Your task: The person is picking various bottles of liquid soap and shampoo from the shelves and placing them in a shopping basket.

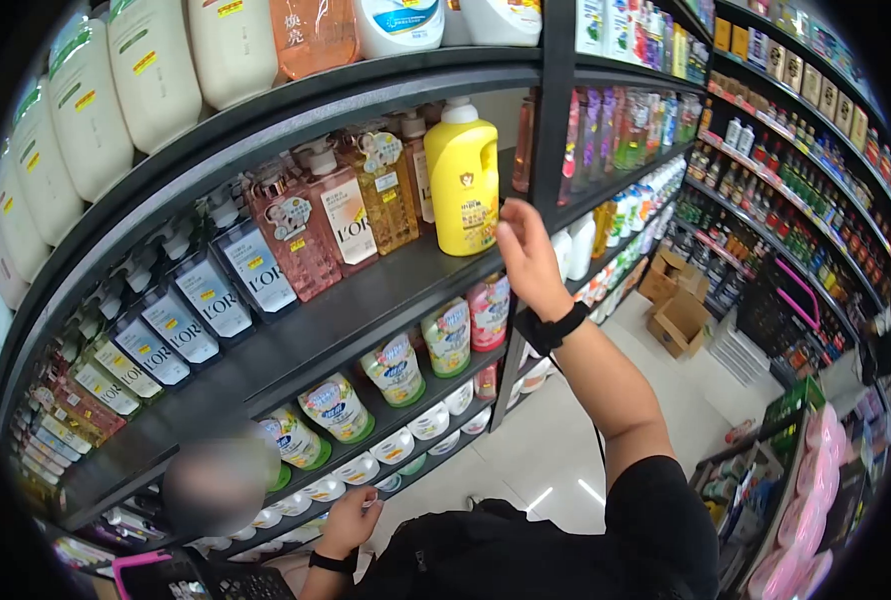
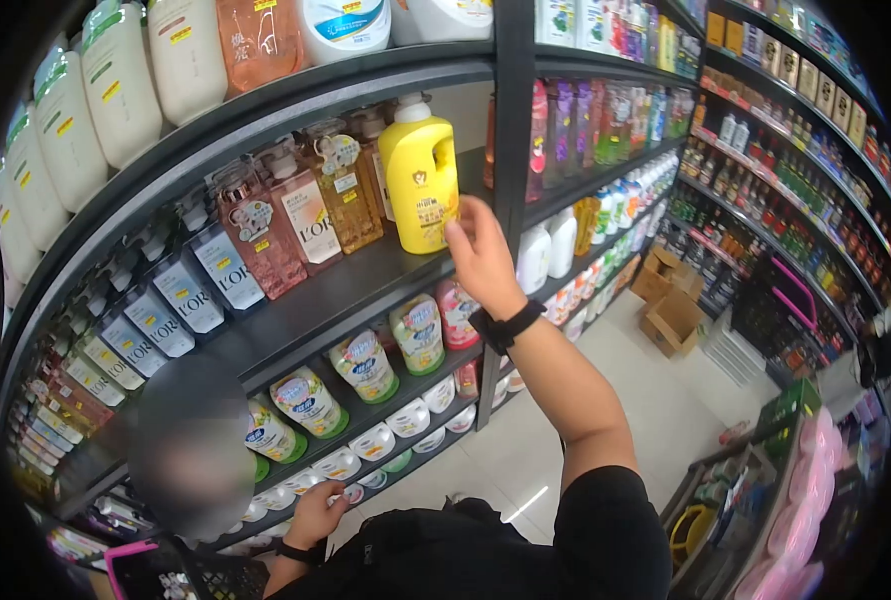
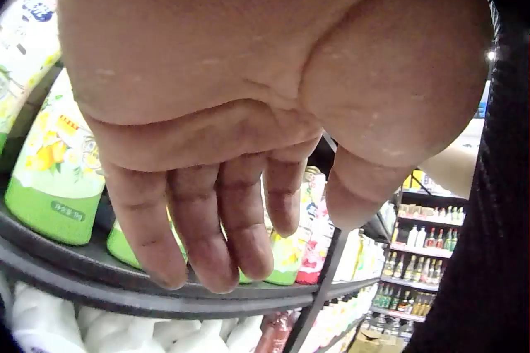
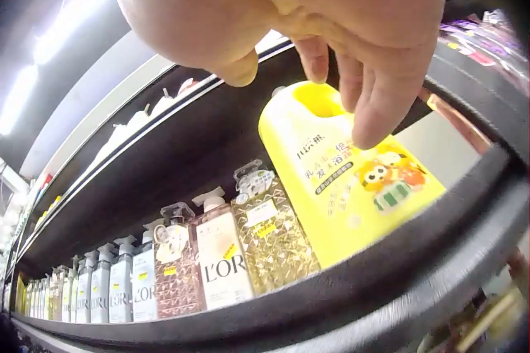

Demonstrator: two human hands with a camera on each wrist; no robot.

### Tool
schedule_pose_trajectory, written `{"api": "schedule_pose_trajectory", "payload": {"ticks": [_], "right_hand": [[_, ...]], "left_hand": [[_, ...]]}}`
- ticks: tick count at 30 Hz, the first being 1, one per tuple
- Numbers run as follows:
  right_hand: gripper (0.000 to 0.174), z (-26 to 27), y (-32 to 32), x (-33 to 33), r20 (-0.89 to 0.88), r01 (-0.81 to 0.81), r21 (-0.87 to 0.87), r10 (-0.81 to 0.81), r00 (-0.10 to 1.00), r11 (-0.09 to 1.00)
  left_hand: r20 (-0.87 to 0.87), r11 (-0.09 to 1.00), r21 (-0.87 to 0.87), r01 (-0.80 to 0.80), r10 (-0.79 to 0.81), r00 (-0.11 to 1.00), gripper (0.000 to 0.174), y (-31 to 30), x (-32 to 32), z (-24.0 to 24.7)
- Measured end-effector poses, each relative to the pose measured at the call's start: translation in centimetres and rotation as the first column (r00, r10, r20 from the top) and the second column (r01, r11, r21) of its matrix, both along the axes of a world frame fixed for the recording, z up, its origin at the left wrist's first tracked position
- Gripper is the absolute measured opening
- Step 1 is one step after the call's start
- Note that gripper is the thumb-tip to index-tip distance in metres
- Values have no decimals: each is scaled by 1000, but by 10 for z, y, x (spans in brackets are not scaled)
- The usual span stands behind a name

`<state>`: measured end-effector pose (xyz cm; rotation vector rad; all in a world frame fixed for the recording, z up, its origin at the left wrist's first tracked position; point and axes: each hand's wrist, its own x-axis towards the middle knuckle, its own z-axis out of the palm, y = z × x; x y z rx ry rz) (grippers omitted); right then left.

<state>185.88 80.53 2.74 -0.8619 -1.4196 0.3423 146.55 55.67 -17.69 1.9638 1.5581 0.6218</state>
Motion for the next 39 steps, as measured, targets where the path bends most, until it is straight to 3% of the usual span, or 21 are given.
{"api": "schedule_pose_trajectory", "payload": {"ticks": [4,7,10,14,19,25,30,32,34,35,36,38,39], "right_hand": [[52,28,56,3,-3,149,28,-149,989,988],[50,51,86,9,-182,-148,-145,121,976,978],[37,62,113,21,-280,-458,-223,393,876,861],[31,59,120,18,-335,-569,-119,506,795,814],[31,67,95,27,-347,-621,-174,542,765,764],[34,90,29,33,-393,-657,-425,527,754,622],[35,45,-54,-7,-306,-710,-488,662,684,507],[38,24,-110,-50,-204,-748,-453,760,617,486],[42,-2,-161,-98,-233,-833,-458,863,448,309],[43,-33,-186,-120,-184,-818,-476,872,453,324],[43,-53,-219,-146,-227,-837,-486,888,400,252],[45,-93,-284,-191,-111,-806,-548,936,333,222],[46,-107,-325,-211,-154,-826,-540,946,285,161]], "left_hand": [[-5,993,8,-122,122,993,30,15,30,3],[-15,983,24,-180,180,983,30,12,44,3],[-26,976,-18,-219,218,976,30,4,49,4],[-44,957,-56,-285,283,958,30,-10,62,12],[-55,936,-31,-351,349,935,28,-30,64,11],[-10,955,53,-291,292,956,27,-45,59,24],[93,956,145,-255,243,965,31,-76,45,43],[221,959,163,-231,192,956,44,-93,39,54],[328,944,183,-276,206,922,66,-116,42,77],[431,927,207,-313,201,880,78,-132,43,78],[525,904,233,-358,193,829,90,-150,43,76],[520,875,210,-437,278,807,103,-198,42,90],[632,852,126,-508,325,703,104,-235,32,78]]}}
